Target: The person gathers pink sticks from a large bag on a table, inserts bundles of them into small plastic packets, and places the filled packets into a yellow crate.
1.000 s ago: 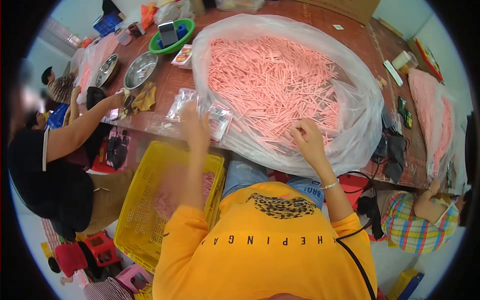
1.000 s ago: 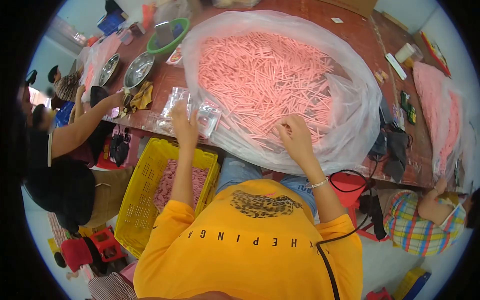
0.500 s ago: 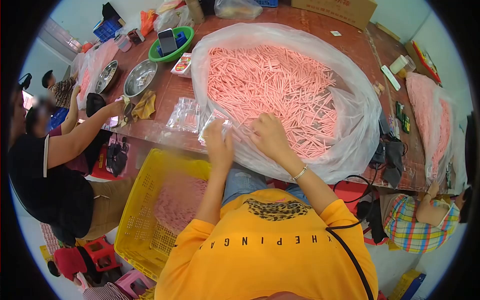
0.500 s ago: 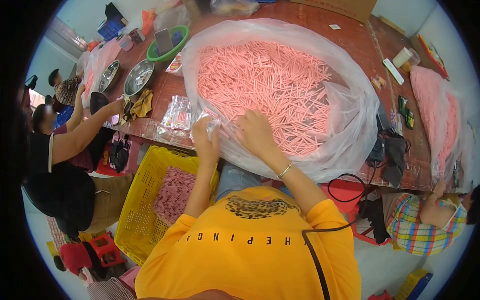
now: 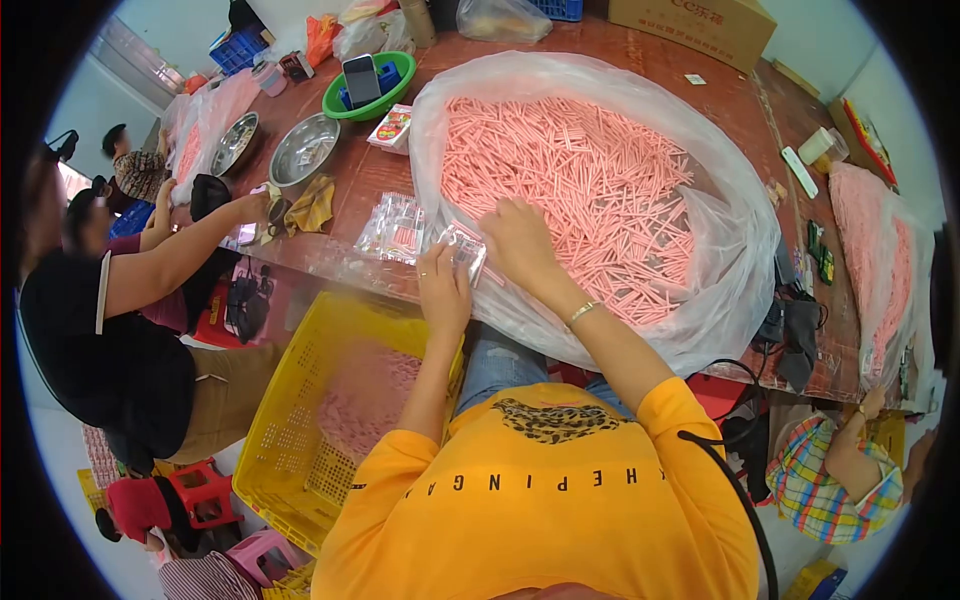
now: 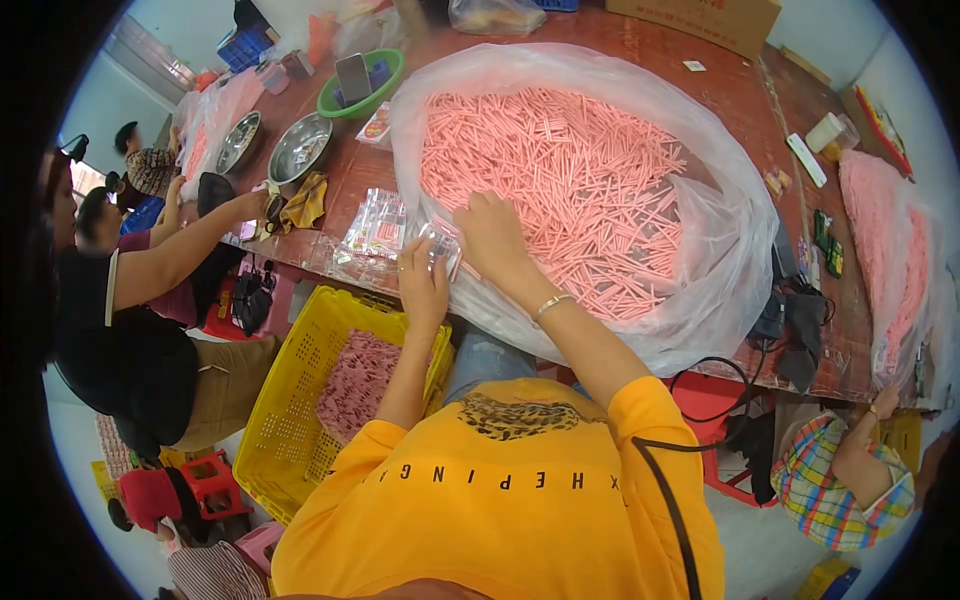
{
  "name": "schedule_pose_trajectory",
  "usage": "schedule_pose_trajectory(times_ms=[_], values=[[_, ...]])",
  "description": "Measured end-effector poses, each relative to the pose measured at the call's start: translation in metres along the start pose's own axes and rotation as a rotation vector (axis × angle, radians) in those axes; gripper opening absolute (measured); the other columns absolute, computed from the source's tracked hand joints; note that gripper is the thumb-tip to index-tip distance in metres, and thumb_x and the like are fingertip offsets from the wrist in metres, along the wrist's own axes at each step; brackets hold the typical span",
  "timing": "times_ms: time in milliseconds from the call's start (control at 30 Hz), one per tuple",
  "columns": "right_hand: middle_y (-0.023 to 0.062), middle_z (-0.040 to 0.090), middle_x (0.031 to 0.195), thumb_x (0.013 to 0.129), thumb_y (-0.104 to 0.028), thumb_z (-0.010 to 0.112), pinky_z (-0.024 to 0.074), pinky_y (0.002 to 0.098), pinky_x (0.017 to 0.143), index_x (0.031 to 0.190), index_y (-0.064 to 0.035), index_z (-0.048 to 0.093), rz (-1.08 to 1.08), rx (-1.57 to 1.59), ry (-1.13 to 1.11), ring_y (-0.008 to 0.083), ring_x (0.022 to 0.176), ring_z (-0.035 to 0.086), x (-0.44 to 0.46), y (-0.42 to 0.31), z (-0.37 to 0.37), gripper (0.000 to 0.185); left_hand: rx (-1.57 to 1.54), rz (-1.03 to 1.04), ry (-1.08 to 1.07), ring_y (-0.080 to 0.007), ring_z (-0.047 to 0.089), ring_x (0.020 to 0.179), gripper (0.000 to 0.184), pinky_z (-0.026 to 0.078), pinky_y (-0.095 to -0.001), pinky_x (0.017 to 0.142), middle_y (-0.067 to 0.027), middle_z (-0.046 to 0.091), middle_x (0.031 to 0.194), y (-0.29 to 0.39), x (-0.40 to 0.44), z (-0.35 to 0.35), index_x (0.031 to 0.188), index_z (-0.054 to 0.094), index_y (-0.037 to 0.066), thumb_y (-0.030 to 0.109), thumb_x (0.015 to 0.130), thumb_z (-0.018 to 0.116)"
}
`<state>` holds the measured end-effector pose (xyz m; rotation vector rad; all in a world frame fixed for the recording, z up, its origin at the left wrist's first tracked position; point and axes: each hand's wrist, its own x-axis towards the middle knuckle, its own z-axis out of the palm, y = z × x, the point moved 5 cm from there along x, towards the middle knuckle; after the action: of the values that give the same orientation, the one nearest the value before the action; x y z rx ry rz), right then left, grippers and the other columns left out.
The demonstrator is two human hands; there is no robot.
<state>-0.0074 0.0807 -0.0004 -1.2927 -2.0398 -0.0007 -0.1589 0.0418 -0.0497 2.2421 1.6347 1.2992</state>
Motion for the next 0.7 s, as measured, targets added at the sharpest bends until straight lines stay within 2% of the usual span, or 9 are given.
schedule_pose_trajectory(times_ms=[200, 333, 400, 500, 600, 633, 700], values=[[0.0117, 0.060, 0.093, 0.071, -0.012, 0.067, 0.0430, 0.0441, 0.079, 0.085, -0.0043, 0.064, 0.083, -0.080, -0.050, 0.0302, 0.095, 0.056, 0.016, 0.002, 0.052, 0.016, 0.043, 0.032, -0.005, -0.0387, 0.052, 0.114, 0.030, 0.033, -0.0563, 0.107, -0.0174, 0.055, 0.121, -0.003, 0.000, 0.002, 0.117, 0.055, 0.003, 0.009, 0.089, 0.060], [0.0125, 0.062, 0.094, 0.070, -0.011, 0.067, 0.0442, 0.0458, 0.080, 0.088, -0.0018, 0.062, 0.226, -0.213, 0.008, 0.0318, 0.096, 0.056, 0.021, 0.036, 0.030, 0.021, 0.053, 0.028, 0.008, -0.0371, 0.052, 0.115, 0.028, 0.032, -0.0563, 0.108, -0.0173, 0.056, 0.121, -0.003, 0.001, 0.001, 0.117, 0.055, 0.003, 0.010, 0.090, 0.059], [0.0126, 0.062, 0.096, 0.077, -0.020, 0.067, 0.0455, 0.0449, 0.081, 0.093, -0.0021, 0.064, 0.369, -0.271, -0.214, 0.0296, 0.099, 0.057, 0.024, 0.063, -0.009, 0.024, 0.041, 0.005, 0.004, -0.0365, 0.052, 0.115, 0.027, 0.032, -0.0562, 0.108, -0.0172, 0.055, 0.121, -0.003, 0.000, 0.000, 0.116, 0.056, 0.003, 0.009, 0.090, 0.059], [0.0147, 0.062, 0.101, 0.080, -0.029, 0.069, 0.0462, 0.0460, 0.083, 0.096, -0.0008, 0.065, 0.376, -0.276, -0.039, 0.0308, 0.101, 0.056, 0.008, 0.085, -0.051, 0.032, -0.052, -0.071, -0.019, -0.0362, 0.051, 0.117, 0.024, 0.031, -0.0570, 0.108, -0.0175, 0.055, 0.121, -0.003, 0.001, 0.000, 0.114, 0.058, 0.003, 0.009, 0.090, 0.058], [0.0171, 0.061, 0.106, 0.081, -0.038, 0.072, 0.0465, 0.0463, 0.085, 0.100, 0.0004, 0.065, 0.433, -0.314, -0.124, 0.0315, 0.104, 0.056, -0.003, 0.103, -0.054, 0.043, 0.057, -0.009, -0.009, -0.0377, 0.050, 0.117, 0.024, 0.028, -0.0587, 0.110, -0.0181, 0.053, 0.122, 0.002, 0.002, -0.001, 0.114, 0.058, 0.003, 0.008, 0.090, 0.059], [0.0175, 0.061, 0.107, 0.081, -0.040, 0.072, 0.0464, 0.0465, 0.086, 0.100, 0.0012, 0.065, 0.442, -0.301, -0.155, 0.0318, 0.105, 0.056, -0.008, 0.107, -0.049, 0.046, 0.057, 0.001, -0.006, -0.0392, 0.049, 0.119, 0.025, 0.024, -0.0603, 0.111, -0.0185, 0.052, 0.124, 0.007, 0.004, -0.004, 0.115, 0.058, 0.002, 0.006, 0.090, 0.058], [0.0184, 0.062, 0.108, 0.080, -0.043, 0.072, 0.0463, 0.0468, 0.088, 0.102, 0.0029, 0.064, 0.456, -0.275, -0.213, 0.0323, 0.106, 0.055, -0.014, 0.112, -0.039, 0.051, 0.011, 0.066, 0.014, -0.0389, 0.049, 0.120, 0.025, 0.024, -0.0595, 0.112, -0.0185, 0.052, 0.126, 0.028, 0.007, -0.009, 0.115, 0.058, 0.003, 0.006, 0.090, 0.059]])
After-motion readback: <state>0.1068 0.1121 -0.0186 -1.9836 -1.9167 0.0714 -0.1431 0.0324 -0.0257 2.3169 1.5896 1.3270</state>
